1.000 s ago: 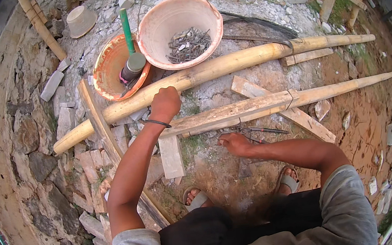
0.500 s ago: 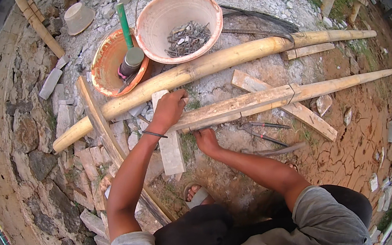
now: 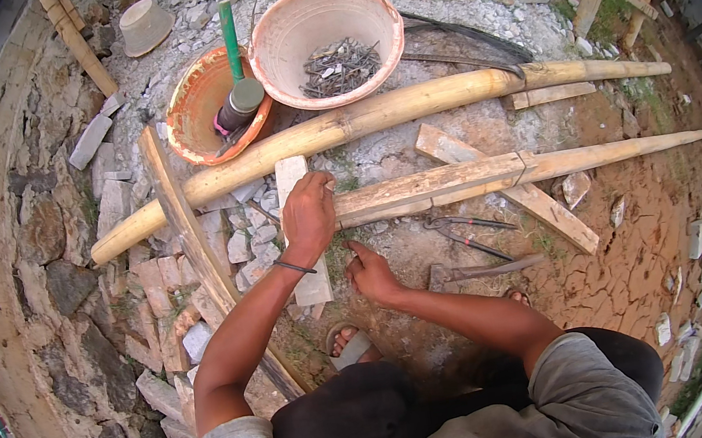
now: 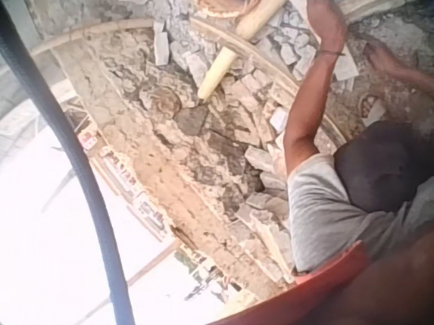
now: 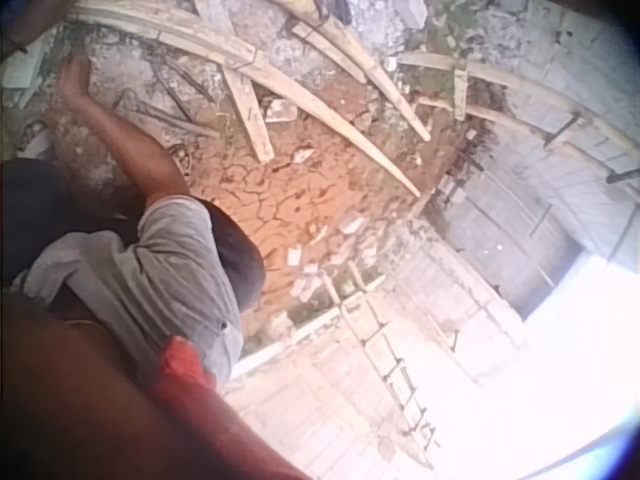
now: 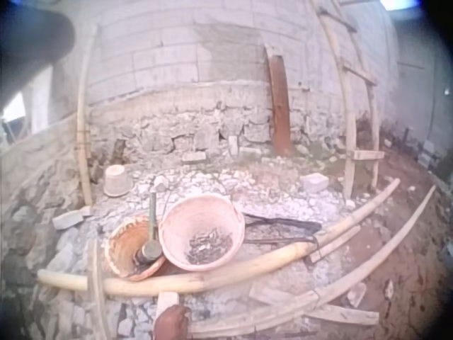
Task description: The person uses a hammer to drive nails into small wooden blocks and bamboo poles. They then use pliers to bend and secure wire around the joints to assemble a bamboo framework.
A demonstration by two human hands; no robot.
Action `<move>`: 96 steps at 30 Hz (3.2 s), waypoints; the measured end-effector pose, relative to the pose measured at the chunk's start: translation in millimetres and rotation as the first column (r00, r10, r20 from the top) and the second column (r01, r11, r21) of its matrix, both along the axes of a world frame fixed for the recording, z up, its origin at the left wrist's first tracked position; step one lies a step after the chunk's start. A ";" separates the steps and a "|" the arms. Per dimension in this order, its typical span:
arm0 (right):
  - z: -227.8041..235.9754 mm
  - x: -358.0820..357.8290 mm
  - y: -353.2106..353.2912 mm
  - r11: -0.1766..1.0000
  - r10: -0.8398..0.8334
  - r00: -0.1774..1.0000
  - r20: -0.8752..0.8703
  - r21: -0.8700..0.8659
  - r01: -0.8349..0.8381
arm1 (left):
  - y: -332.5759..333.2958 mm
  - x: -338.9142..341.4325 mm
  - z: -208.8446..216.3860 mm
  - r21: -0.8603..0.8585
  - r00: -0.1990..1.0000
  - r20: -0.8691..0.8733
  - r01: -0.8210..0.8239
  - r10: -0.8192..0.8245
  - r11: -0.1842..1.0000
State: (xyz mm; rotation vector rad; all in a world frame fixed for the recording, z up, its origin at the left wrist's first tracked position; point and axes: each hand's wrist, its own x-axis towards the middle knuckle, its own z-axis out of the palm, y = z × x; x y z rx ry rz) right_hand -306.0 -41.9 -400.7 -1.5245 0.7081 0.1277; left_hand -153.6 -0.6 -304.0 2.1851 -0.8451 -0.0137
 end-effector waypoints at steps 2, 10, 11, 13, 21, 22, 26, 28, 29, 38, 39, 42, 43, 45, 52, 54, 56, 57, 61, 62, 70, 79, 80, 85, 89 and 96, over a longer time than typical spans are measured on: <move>17.7 -9.7 -1.6 0.999 0.046 0.999 -0.016 -0.006 -0.046 | 3.1 0.9 -0.6 0.009 0.996 0.047 0.069 -0.070 0.998; 100.2 4.5 -23.8 0.979 0.099 0.994 -0.037 0.182 -0.091 | 17.4 8.5 1.6 0.009 0.938 0.130 0.323 -0.321 0.946; 110.6 6.1 -27.7 0.975 0.093 0.994 -0.050 0.209 -0.081 | 18.2 8.7 2.0 -0.031 0.940 0.110 0.329 -0.324 0.944; 129.2 9.8 -38.1 0.939 0.084 0.988 -0.129 0.342 -0.035 | 19.8 9.1 3.1 -0.080 0.940 0.079 0.338 -0.332 0.938; 174.9 22.8 -59.5 0.864 0.290 0.955 -0.070 0.449 -0.229 | 26.1 11.3 15.1 -0.008 0.849 0.154 0.512 -0.505 0.859; 178.6 28.2 -61.0 0.870 0.354 0.930 -0.094 0.399 -0.291 | 26.5 11.9 16.5 -0.007 0.834 0.172 0.533 -0.524 0.846; 193.5 54.9 -74.5 0.812 0.565 0.816 -0.122 0.257 -0.523 | 28.6 13.2 19.1 -0.003 0.803 0.155 0.583 -0.575 0.813; 198.4 73.3 -87.0 0.781 0.619 0.778 -0.108 0.194 -0.594 | 29.6 15.0 19.2 -0.023 0.801 0.131 0.591 -0.584 0.806; 199.0 84.4 -94.0 0.824 0.556 0.812 -0.176 0.238 -0.513 | 30.1 16.3 19.3 -0.039 0.803 0.119 0.592 -0.584 0.805; 168.3 115.4 -136.4 0.783 0.240 0.959 -0.148 0.613 -0.101 | 26.0 25.4 24.2 -0.042 0.848 -0.238 0.478 -0.474 0.877; 164.5 110.7 -136.0 0.792 0.140 0.981 -0.136 0.610 -0.029 | 24.0 27.1 24.6 -0.006 0.854 -0.258 0.466 -0.452 0.885; 151.3 86.2 -124.4 0.906 0.008 0.999 -0.052 0.423 0.015 | 20.8 30.6 24.1 -0.104 0.807 -0.390 0.441 -0.444 0.892; 145.7 77.4 -114.2 0.977 0.072 0.997 -0.035 0.201 -0.064 | 20.1 32.3 23.6 -0.089 0.806 -0.404 0.437 -0.433 0.895; 136.2 65.7 -98.5 0.954 0.220 0.976 -0.008 -0.208 -0.217 | 20.1 34.7 22.2 -0.064 0.796 -0.429 0.445 -0.427 0.893; 121.7 57.6 -58.8 0.780 0.277 0.961 -0.003 -0.584 -0.226 | 16.6 41.1 19.0 -0.076 0.763 -0.444 0.490 -0.470 0.868; 118.9 55.5 -51.3 0.749 0.239 0.971 0.007 -0.637 -0.179 | 14.0 43.9 21.7 -0.021 0.773 -0.414 0.519 -0.480 0.854; 115.3 53.2 -45.2 0.731 0.214 0.976 0.031 -0.668 -0.140 | 7.7 47.5 25.7 0.032 0.756 -0.331 0.607 -0.565 0.794; 113.4 53.0 -42.4 0.732 0.198 0.978 0.060 -0.672 -0.107 | 2.6 49.8 28.0 0.060 0.745 -0.281 0.643 -0.605 0.764; 110.5 55.3 -27.0 0.963 -0.023 0.995 0.095 -0.265 0.047 | -28.8 55.2 38.3 0.216 0.615 -0.193 0.787 -0.765 0.578; 111.2 57.6 -21.7 0.992 -0.122 0.992 0.034 -0.030 0.123 | -38.2 54.6 40.9 0.255 0.566 -0.236 0.820 -0.790 0.512; 112.6 66.6 -11.9 0.475 -0.505 0.829 -0.242 0.724 0.501 | -87.2 19.6 54.0 0.739 0.560 -0.367 0.661 -0.743 0.134; 77.7 -78.7 -206.0 0.162 0.464 0.737 -0.491 -0.772 -0.615 | -21.5 11.5 84.1 0.078 0.881 -0.033 0.472 -0.471 0.878; 68.9 -86.7 -220.5 0.105 0.466 0.704 -0.536 -0.757 -0.645 | -14.4 -2.2 88.9 0.042 0.872 -0.092 0.486 -0.481 0.873; 30.6 -99.8 -256.3 -0.060 0.502 0.557 -0.661 -0.669 -0.740 | 10.4 -66.2 87.6 -0.124 0.778 -0.312 0.535 -0.545 0.836; 20.4 -108.3 -267.4 -0.094 0.530 0.633 -0.564 -0.781 -0.618 | 15.4 -100.4 38.0 -0.117 0.606 -0.681 0.465 -0.412 0.878; 48.1 -106.1 -259.9 -0.215 0.595 0.493 -0.634 -0.717 -0.663 | 15.8 -157.1 -47.8 -0.086 0.467 -0.816 0.483 -0.340 0.872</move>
